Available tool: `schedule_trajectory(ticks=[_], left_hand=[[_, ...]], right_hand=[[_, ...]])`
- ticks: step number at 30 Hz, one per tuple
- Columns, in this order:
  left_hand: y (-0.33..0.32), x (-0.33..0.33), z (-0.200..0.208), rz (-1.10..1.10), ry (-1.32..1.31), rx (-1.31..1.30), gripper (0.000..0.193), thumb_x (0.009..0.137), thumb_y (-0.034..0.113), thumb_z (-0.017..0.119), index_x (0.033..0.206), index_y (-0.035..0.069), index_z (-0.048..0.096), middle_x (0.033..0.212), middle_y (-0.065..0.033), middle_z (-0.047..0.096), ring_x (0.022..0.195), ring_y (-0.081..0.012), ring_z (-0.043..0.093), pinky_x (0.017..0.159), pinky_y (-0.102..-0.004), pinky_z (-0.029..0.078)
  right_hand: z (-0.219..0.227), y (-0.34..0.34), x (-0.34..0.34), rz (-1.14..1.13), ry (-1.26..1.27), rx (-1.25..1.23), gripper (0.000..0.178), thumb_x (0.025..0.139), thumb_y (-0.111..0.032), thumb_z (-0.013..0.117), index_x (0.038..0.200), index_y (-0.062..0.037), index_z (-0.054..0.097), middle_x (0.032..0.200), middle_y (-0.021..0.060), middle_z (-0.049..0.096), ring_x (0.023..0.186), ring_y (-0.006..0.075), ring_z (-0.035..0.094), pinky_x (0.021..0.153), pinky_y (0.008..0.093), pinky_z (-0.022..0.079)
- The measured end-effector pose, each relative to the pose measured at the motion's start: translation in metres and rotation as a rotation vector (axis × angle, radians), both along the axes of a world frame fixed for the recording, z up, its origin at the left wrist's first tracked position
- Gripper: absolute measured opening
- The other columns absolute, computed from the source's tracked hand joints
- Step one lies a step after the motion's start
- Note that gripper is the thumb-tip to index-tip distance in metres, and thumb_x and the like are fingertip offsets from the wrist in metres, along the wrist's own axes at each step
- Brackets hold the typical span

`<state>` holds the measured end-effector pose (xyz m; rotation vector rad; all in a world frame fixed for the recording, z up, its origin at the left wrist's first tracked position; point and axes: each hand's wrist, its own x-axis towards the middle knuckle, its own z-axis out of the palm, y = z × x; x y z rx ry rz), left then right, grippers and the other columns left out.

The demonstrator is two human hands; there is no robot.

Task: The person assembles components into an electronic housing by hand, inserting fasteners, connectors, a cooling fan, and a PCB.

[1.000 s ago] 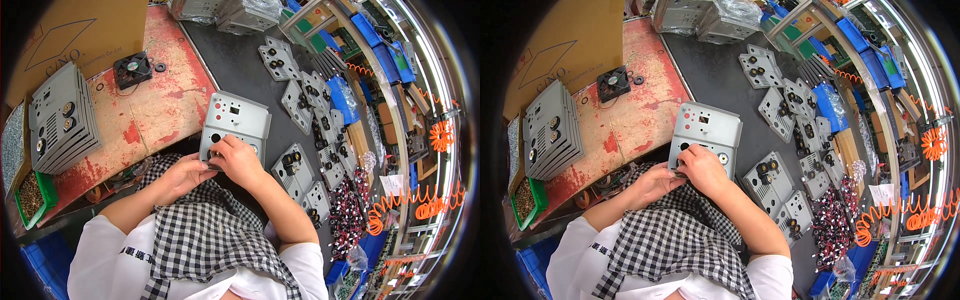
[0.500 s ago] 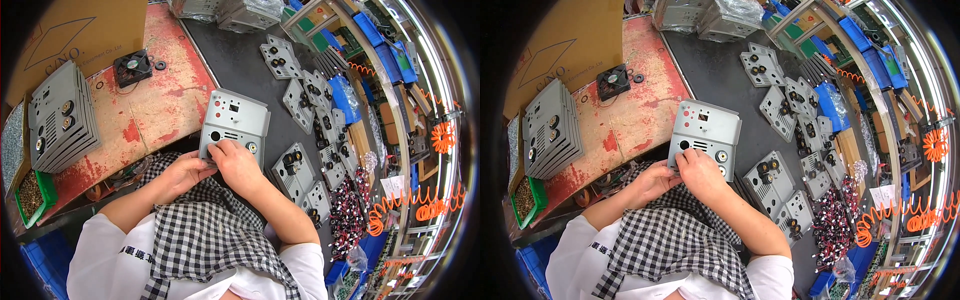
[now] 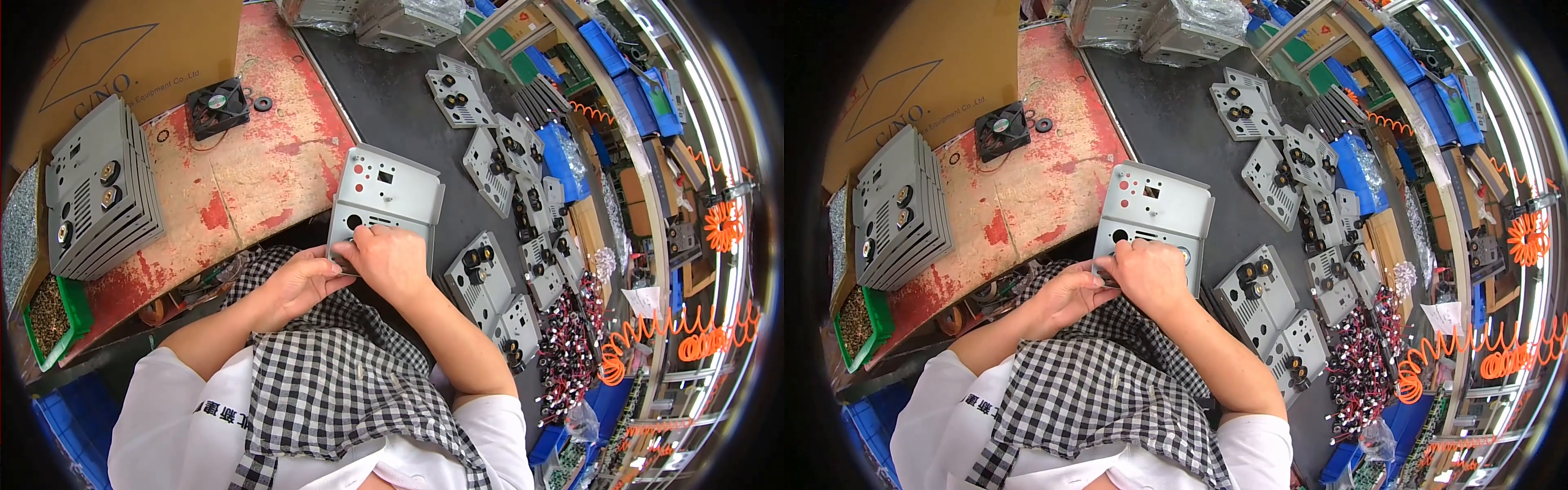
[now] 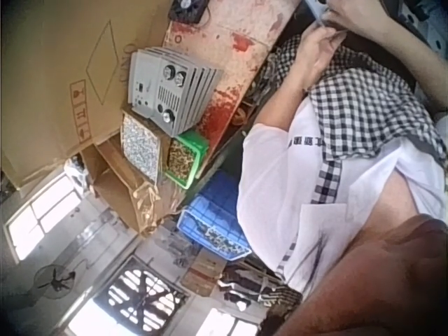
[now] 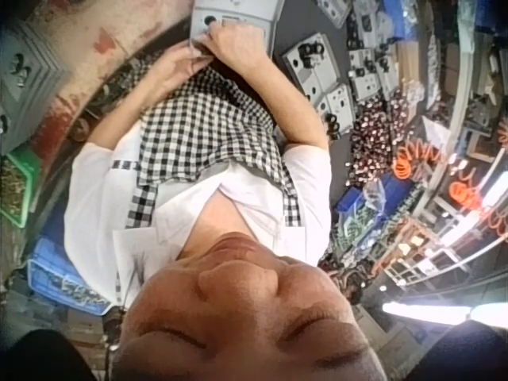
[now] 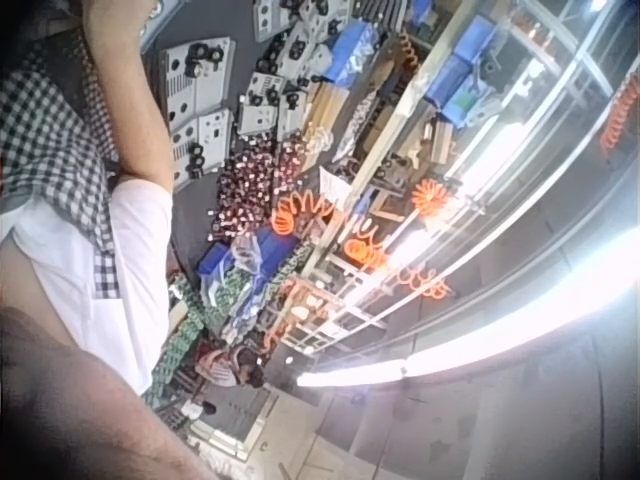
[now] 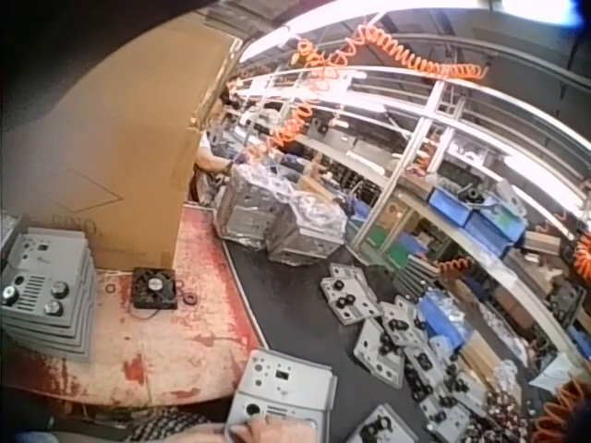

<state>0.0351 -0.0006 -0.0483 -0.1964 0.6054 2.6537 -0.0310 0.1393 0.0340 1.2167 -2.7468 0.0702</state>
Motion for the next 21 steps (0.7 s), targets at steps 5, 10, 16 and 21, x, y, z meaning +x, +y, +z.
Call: schedule_trajectory(ticks=[5,10,16,21], left_hand=[[-0.002,-0.002,0.004,0.004,-0.004,0.001,0.039,0.078,0.003,0.055,0.117,0.000,0.050,0.112,-0.0098,0.059,0.107,-0.0199,0.057,0.100,-0.0356,0.043],[-0.006,-0.005,-0.008,0.011,0.026,0.033,0.038,0.081,0.001,0.055,0.119,0.001,0.050,0.110,-0.0083,0.061,0.105,-0.0173,0.058,0.095,-0.0339,0.047],[-0.007,-0.004,0.005,0.021,-0.007,0.020,0.039,0.081,0.002,0.055,0.119,0.000,0.050,0.111,-0.0083,0.061,0.105,-0.0178,0.058,0.095,-0.0340,0.047],[-0.009,-0.004,0.009,0.035,-0.006,0.022,0.040,0.080,0.004,0.057,0.119,0.000,0.050,0.111,-0.0091,0.061,0.105,-0.0185,0.059,0.095,-0.0336,0.046]], right_hand=[[0.002,0.001,-0.009,-0.136,0.066,-0.076,0.023,0.082,-0.032,0.063,0.085,-0.0091,0.060,0.061,0.0097,0.062,0.056,0.0266,0.063,0.048,0.0364,0.049],[0.019,0.002,0.012,0.034,-0.022,-0.418,0.011,0.083,-0.018,0.063,0.093,-0.0132,0.062,0.057,0.0097,0.060,0.054,0.0289,0.062,0.048,0.0402,0.048],[0.043,0.007,0.016,-0.034,-0.103,-0.335,0.019,0.088,-0.016,0.056,0.107,-0.0130,0.060,0.067,0.0141,0.063,0.061,0.0308,0.063,0.055,0.0390,0.051],[0.041,0.011,0.017,-0.176,-0.355,-0.412,0.015,0.087,-0.024,0.058,0.091,-0.0111,0.063,0.064,0.0087,0.064,0.060,0.0309,0.063,0.055,0.0393,0.049]])
